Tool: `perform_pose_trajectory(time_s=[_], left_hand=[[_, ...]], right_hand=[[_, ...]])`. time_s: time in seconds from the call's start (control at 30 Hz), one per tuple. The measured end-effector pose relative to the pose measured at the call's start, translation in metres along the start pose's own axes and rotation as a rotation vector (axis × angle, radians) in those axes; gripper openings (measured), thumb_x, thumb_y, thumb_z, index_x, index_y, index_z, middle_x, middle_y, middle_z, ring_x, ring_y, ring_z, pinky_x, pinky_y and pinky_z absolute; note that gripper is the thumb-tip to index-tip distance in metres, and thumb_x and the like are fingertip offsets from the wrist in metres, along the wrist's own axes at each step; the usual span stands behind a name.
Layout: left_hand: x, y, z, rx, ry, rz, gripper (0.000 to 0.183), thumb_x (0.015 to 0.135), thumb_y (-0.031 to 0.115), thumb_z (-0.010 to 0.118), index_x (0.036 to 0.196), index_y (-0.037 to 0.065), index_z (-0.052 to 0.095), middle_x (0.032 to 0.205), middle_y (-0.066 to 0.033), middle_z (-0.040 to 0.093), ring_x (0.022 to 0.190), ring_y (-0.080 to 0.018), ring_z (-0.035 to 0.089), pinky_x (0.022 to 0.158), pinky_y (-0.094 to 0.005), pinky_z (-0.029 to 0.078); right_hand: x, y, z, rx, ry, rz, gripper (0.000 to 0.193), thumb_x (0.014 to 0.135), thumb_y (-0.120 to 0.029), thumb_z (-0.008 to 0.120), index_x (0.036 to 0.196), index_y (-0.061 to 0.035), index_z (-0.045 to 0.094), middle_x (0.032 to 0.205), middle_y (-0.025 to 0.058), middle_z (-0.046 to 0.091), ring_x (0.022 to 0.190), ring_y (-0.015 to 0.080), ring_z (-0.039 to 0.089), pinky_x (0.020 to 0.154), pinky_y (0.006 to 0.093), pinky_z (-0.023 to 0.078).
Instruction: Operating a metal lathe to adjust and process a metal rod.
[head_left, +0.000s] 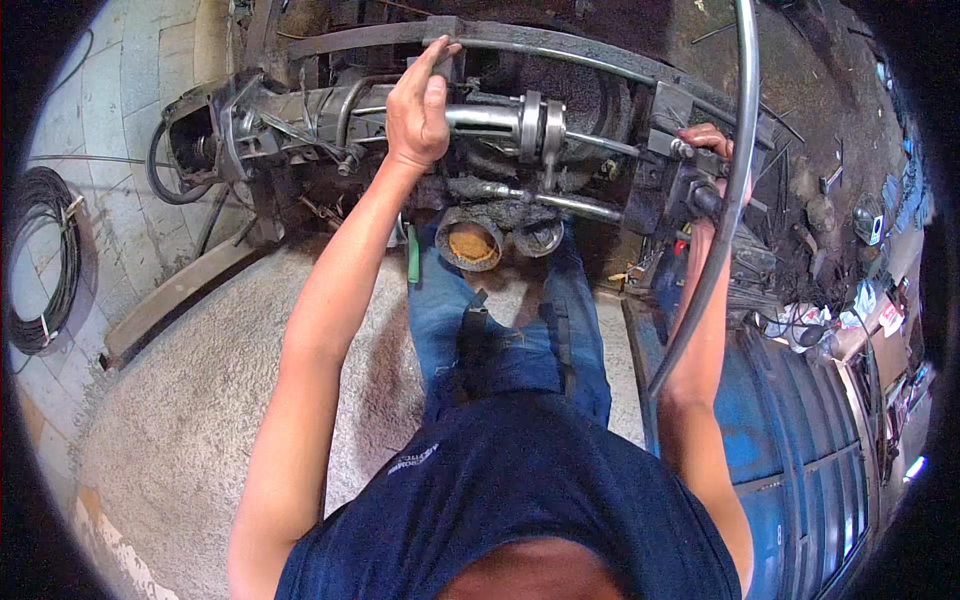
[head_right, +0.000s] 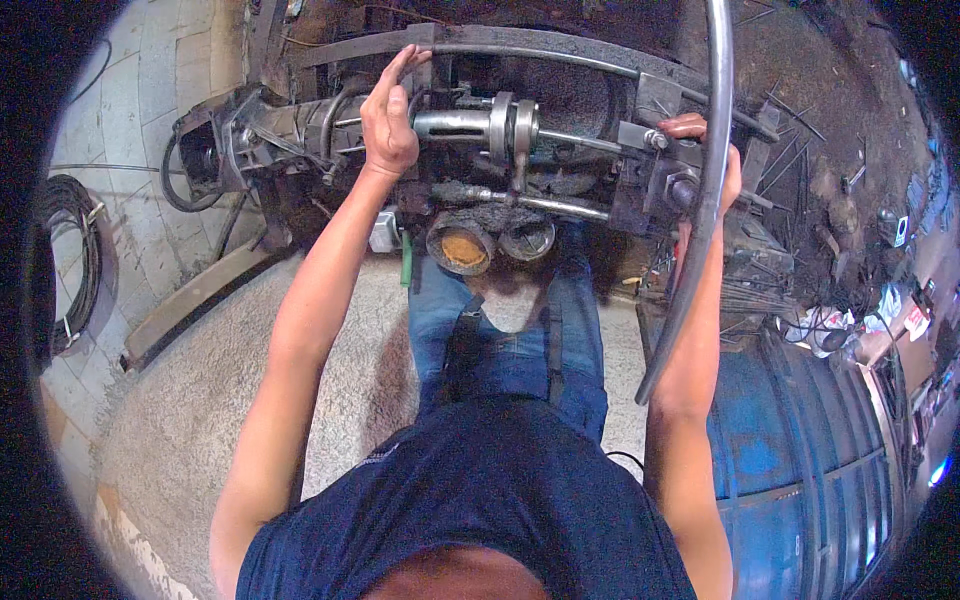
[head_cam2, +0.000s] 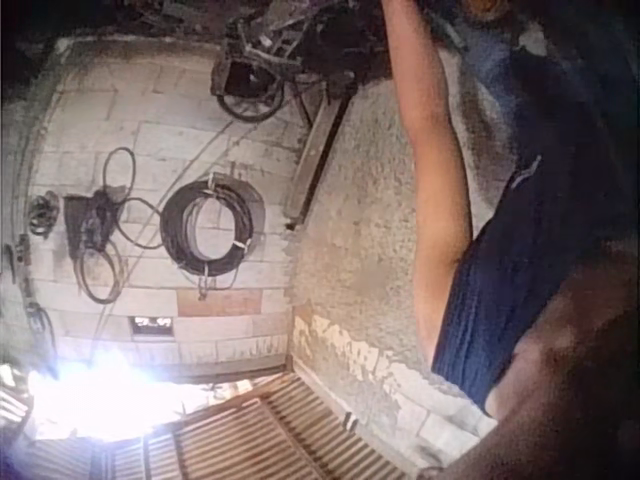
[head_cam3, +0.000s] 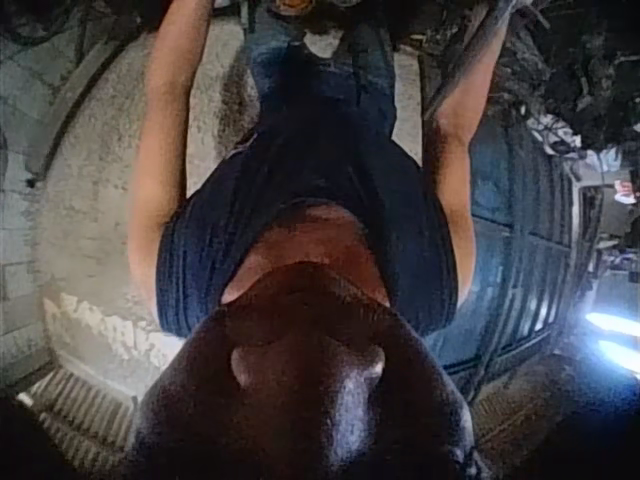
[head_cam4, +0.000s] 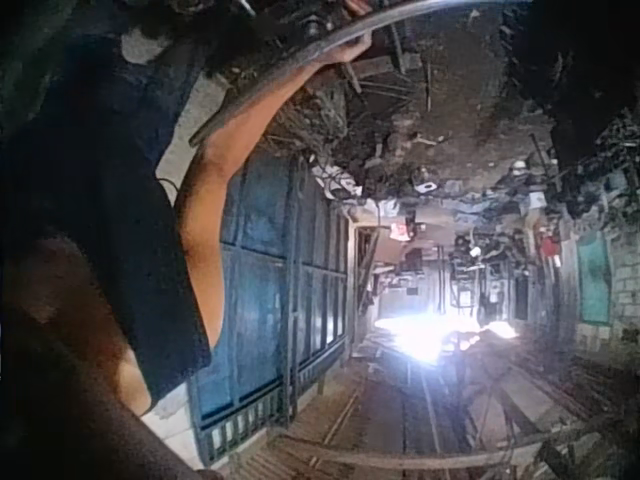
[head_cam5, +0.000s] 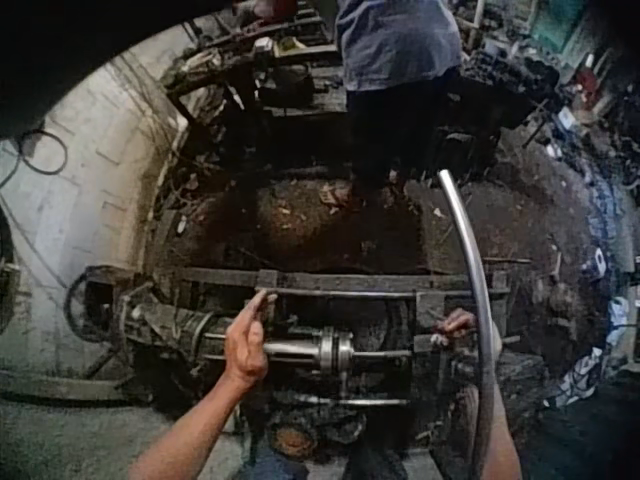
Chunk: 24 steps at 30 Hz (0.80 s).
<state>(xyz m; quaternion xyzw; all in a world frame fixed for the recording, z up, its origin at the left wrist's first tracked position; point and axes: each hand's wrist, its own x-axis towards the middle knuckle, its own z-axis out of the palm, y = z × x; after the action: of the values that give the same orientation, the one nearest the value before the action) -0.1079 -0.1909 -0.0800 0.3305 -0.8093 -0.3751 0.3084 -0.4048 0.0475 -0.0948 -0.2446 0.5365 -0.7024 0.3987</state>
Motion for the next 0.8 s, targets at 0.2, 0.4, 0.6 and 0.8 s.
perform_pose_trajectory(time_s=[0.2,0.4,0.6,0.8], left_hand=[[0.0,-0.002,0.005,-0.014,0.026,0.023,0.053,0.091,0.031,0.037,0.129,-0.004,0.048,0.12,-0.0225,0.059,0.115,-0.0356,0.056,0.1,-0.0373,0.04],[0.0,0.003,0.004,-0.007,0.026,0.01,0.052,0.092,0.028,0.036,0.132,-0.004,0.045,0.12,-0.0198,0.06,0.111,-0.0283,0.058,0.097,-0.0338,0.041],[0.0,0.002,-0.001,0.024,0.035,0.032,0.049,0.092,0.025,0.039,0.13,-0.004,0.045,0.12,-0.0213,0.06,0.115,-0.0334,0.056,0.1,-0.0358,0.04],[0.0,0.01,0.004,0.1,0.041,-0.013,0.05,0.093,0.029,0.043,0.13,-0.003,0.047,0.12,-0.0211,0.059,0.115,-0.0332,0.056,0.099,-0.0361,0.041]], right_hand=[[-0.001,-0.01,0.002,-0.189,-0.029,-0.027,0.049,0.083,-0.027,0.03,0.085,0.0111,0.061,0.093,0.0256,0.062,0.093,0.035,0.058,0.09,0.0402,0.042],[-0.003,0.005,0.0,-0.207,-0.035,-0.134,0.046,0.086,-0.028,0.036,0.087,0.0117,0.059,0.095,0.0247,0.063,0.096,0.0341,0.059,0.094,0.0415,0.041],[0.003,0.002,0.013,0.059,0.096,0.107,0.055,0.093,-0.034,0.029,0.096,0.0091,0.063,0.096,0.024,0.066,0.095,0.0347,0.062,0.094,0.0421,0.043],[-0.009,0.016,0.0,0.042,0.475,0.059,0.043,0.097,-0.033,0.037,0.112,0.0023,0.056,0.099,0.0148,0.066,0.09,0.0208,0.063,0.083,0.0316,0.047]])
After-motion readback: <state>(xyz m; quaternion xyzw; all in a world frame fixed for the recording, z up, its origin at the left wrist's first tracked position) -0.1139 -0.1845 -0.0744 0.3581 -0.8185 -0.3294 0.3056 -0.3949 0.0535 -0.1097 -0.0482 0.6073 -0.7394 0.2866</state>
